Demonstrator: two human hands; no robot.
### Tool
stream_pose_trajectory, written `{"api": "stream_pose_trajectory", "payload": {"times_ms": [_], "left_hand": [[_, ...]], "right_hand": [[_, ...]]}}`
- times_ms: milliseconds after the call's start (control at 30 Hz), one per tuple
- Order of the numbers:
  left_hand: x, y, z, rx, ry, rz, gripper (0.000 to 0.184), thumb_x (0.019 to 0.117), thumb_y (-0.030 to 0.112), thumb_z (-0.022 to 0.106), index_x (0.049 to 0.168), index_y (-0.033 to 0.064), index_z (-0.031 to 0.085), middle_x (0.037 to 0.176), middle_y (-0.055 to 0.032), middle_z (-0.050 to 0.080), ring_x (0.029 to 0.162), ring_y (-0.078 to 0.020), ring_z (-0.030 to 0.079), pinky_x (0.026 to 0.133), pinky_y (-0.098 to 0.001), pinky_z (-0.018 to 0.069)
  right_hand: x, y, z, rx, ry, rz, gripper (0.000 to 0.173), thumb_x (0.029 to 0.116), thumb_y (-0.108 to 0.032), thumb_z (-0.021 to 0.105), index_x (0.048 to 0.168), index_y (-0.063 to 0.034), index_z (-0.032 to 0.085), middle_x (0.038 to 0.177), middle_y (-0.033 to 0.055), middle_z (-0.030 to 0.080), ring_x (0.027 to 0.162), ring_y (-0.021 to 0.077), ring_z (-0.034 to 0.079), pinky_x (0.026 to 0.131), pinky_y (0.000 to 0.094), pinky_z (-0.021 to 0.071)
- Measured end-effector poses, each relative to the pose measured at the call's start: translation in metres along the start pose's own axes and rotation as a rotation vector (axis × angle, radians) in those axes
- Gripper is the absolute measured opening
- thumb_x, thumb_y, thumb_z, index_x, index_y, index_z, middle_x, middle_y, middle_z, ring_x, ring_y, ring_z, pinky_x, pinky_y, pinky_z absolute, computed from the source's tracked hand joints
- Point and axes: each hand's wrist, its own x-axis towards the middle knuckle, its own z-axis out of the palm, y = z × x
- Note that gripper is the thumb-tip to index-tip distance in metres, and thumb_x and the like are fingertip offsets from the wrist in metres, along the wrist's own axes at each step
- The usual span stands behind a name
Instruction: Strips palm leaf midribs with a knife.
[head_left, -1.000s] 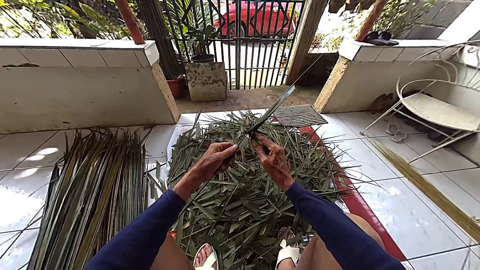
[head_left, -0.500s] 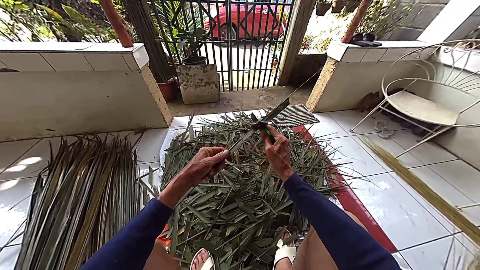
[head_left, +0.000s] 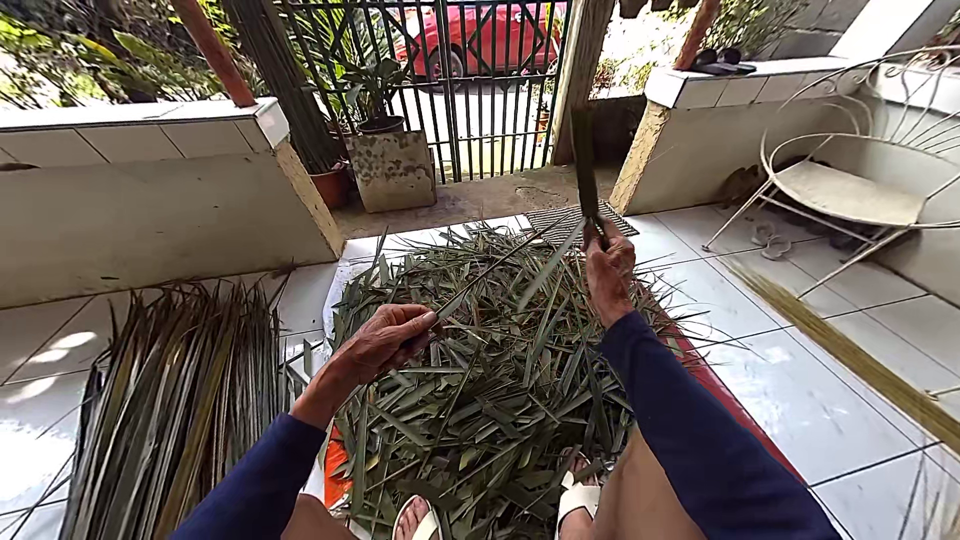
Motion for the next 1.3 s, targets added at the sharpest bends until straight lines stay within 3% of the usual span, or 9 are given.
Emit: {"api": "stream_pose_trajectory", "payload": {"times_ms": [133, 200, 367, 467, 567, 700, 833, 1200, 1300], "left_hand": [[0.004, 0.001, 0.001, -0.063, 0.000, -0.050, 0.031, 0.1103, 0.027, 0.046, 0.102, 0.0056, 0.067, 0.060, 0.0026, 0.046, 0.040, -0.0039, 0.036, 0.036, -0.0170, 0.0304], [0.007, 0.003, 0.003, -0.127, -0.019, -0.079, 0.031, 0.1112, 0.027, 0.042, 0.098, 0.0083, 0.063, 0.060, 0.0047, 0.043, 0.040, -0.0029, 0.034, 0.036, -0.0163, 0.0293], [0.017, 0.004, 0.006, -0.257, -0.123, -0.093, 0.033, 0.1114, 0.030, 0.038, 0.094, 0.0119, 0.060, 0.061, 0.0066, 0.039, 0.041, -0.0020, 0.032, 0.036, -0.0158, 0.0273], [0.019, 0.005, 0.011, -0.286, -0.191, -0.104, 0.032, 0.1114, 0.028, 0.037, 0.094, 0.0118, 0.059, 0.061, 0.0066, 0.039, 0.040, -0.0016, 0.032, 0.036, -0.0154, 0.0274], [0.019, 0.004, 0.014, -0.308, -0.239, -0.112, 0.031, 0.1111, 0.027, 0.036, 0.095, 0.0119, 0.058, 0.060, 0.0067, 0.039, 0.040, -0.0014, 0.032, 0.036, -0.0151, 0.0278], [0.017, 0.004, 0.013, -0.332, -0.245, -0.103, 0.032, 0.1114, 0.028, 0.036, 0.095, 0.0112, 0.058, 0.060, 0.0065, 0.038, 0.040, -0.0015, 0.032, 0.036, -0.0150, 0.0282], [0.016, 0.007, 0.014, -0.328, -0.240, -0.103, 0.032, 0.1110, 0.028, 0.037, 0.094, 0.0115, 0.058, 0.060, 0.0067, 0.038, 0.040, -0.0015, 0.032, 0.036, -0.0153, 0.0276], [0.013, 0.008, 0.016, -0.348, -0.226, -0.089, 0.031, 0.1108, 0.028, 0.038, 0.094, 0.0116, 0.059, 0.062, 0.0063, 0.040, 0.041, -0.0014, 0.033, 0.036, -0.0150, 0.0289], [0.013, 0.009, 0.016, -0.353, -0.218, -0.087, 0.031, 0.1112, 0.028, 0.038, 0.094, 0.0109, 0.058, 0.062, 0.0061, 0.040, 0.040, -0.0012, 0.033, 0.036, -0.0147, 0.0291]], "right_hand": [[-0.021, -0.012, 0.004, 0.039, -0.127, -0.067, 0.035, 0.1082, -0.032, 0.052, 0.138, -0.0197, 0.066, 0.081, 0.0055, 0.063, 0.062, 0.0163, 0.052, 0.060, 0.0376, 0.0464], [-0.048, -0.025, 0.015, 0.059, -0.287, -0.098, 0.036, 0.1078, -0.032, 0.054, 0.141, -0.0230, 0.064, 0.084, 0.0056, 0.064, 0.061, 0.0170, 0.052, 0.056, 0.0377, 0.0467], [-0.090, -0.033, 0.043, 0.049, -0.511, -0.144, 0.034, 0.1054, -0.036, 0.057, 0.137, -0.0309, 0.067, 0.105, -0.0021, 0.074, 0.078, 0.0095, 0.065, 0.074, 0.0358, 0.0554], [-0.098, -0.029, 0.049, 0.035, -0.552, -0.155, 0.036, 0.1053, -0.041, 0.056, 0.136, -0.0275, 0.069, 0.120, -0.0042, 0.073, 0.097, 0.0071, 0.069, 0.088, 0.0348, 0.0564], [-0.097, -0.027, 0.050, 0.005, -0.524, -0.169, 0.035, 0.1050, -0.042, 0.057, 0.134, -0.0265, 0.070, 0.122, -0.0049, 0.073, 0.104, 0.0075, 0.069, 0.092, 0.0372, 0.0563], [-0.094, -0.030, 0.049, -0.050, -0.477, -0.179, 0.034, 0.1044, -0.043, 0.057, 0.133, -0.0309, 0.071, 0.120, -0.0078, 0.074, 0.103, 0.0076, 0.069, 0.091, 0.0409, 0.0568], [-0.090, -0.034, 0.047, -0.059, -0.430, -0.217, 0.032, 0.1037, -0.040, 0.060, 0.131, -0.0292, 0.072, 0.117, -0.0068, 0.074, 0.102, 0.0080, 0.069, 0.090, 0.0407, 0.0570], [-0.097, -0.044, 0.054, -0.198, -0.298, -0.299, 0.033, 0.1044, -0.041, 0.058, 0.134, -0.0345, 0.069, 0.103, -0.0030, 0.073, 0.086, 0.0140, 0.069, 0.072, 0.0427, 0.0562], [-0.095, -0.047, 0.053, -0.193, -0.288, -0.271, 0.033, 0.1048, -0.040, 0.057, 0.134, -0.0328, 0.070, 0.105, -0.0021, 0.073, 0.089, 0.0149, 0.069, 0.074, 0.0443, 0.0559]]}}
